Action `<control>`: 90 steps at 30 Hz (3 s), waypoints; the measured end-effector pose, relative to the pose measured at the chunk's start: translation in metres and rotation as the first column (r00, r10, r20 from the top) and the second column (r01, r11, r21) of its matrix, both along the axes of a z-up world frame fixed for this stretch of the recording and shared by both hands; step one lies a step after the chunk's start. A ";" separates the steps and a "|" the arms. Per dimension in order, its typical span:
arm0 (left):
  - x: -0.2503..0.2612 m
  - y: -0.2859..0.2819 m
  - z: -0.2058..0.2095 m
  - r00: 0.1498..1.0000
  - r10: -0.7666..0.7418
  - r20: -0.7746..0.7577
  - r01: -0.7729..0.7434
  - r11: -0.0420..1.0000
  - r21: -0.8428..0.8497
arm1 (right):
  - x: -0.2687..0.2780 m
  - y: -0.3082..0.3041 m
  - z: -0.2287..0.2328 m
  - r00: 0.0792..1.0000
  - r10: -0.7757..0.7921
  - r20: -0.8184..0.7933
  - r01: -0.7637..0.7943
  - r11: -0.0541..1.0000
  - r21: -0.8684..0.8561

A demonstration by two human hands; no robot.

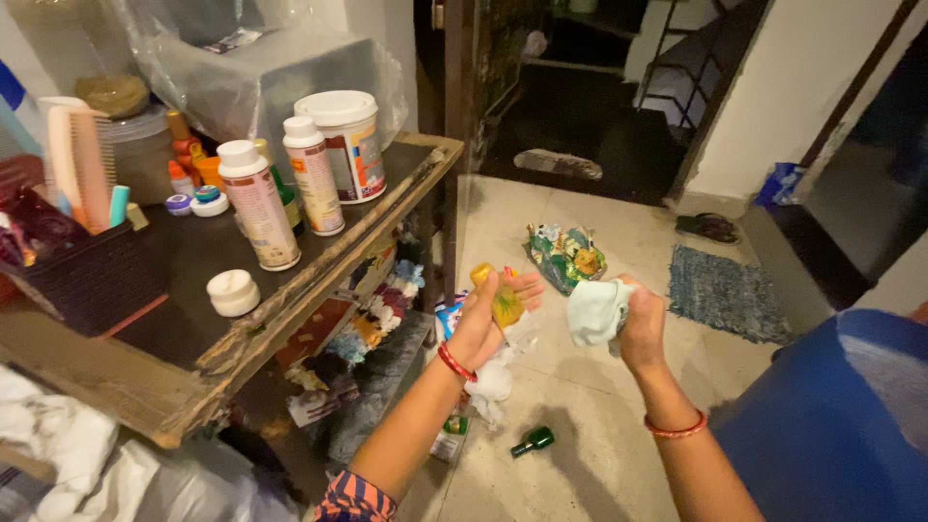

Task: The person wipes various bottles and containers with a cloth and places them on a wooden shelf. They handle multiple items one at a time, including a white tub, green bottle, and several smaller bottles, arranging them on the shelf.

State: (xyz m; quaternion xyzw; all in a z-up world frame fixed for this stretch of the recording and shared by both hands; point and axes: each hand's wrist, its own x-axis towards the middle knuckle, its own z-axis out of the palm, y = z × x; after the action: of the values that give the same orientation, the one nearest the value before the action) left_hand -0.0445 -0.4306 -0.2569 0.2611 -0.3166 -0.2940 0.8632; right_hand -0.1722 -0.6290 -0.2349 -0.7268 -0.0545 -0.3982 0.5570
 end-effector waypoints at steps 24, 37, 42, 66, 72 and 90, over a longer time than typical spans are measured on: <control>-0.032 0.013 0.004 0.160 0.360 0.919 -0.805 0.586 -0.090 | 0.000 0.030 -0.009 0.918 0.105 0.382 -0.228 0.928 0.294; -0.059 0.011 0.009 -0.179 0.033 0.983 -0.778 0.607 -0.162 | 0.005 0.055 0.000 0.995 0.023 -0.095 -0.019 0.999 0.036; -0.072 0.007 0.020 0.122 0.315 0.941 -0.680 0.717 -0.152 | -0.007 0.043 0.016 0.996 -0.043 0.074 0.016 0.943 0.333; -0.054 0.016 0.017 -0.115 0.130 0.985 -0.929 0.336 -0.153 | 0.054 -0.006 -0.082 0.844 0.338 -0.416 -0.189 0.913 0.360; -0.035 0.006 0.007 0.344 0.533 0.773 -0.817 0.576 -0.034 | 0.045 0.020 -0.057 0.990 0.138 -0.029 -0.113 0.898 0.425; 0.012 0.018 0.019 0.926 0.278 -0.256 -0.322 0.936 -0.146 | 0.036 0.047 -0.079 0.960 0.078 0.269 0.113 0.771 -0.627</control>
State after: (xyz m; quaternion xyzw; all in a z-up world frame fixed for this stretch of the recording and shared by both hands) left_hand -0.0327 -0.4124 -0.2379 0.1894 -0.1960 -0.1557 0.9495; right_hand -0.1367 -0.5824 -0.3134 -0.8089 -0.2571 -0.4598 0.2612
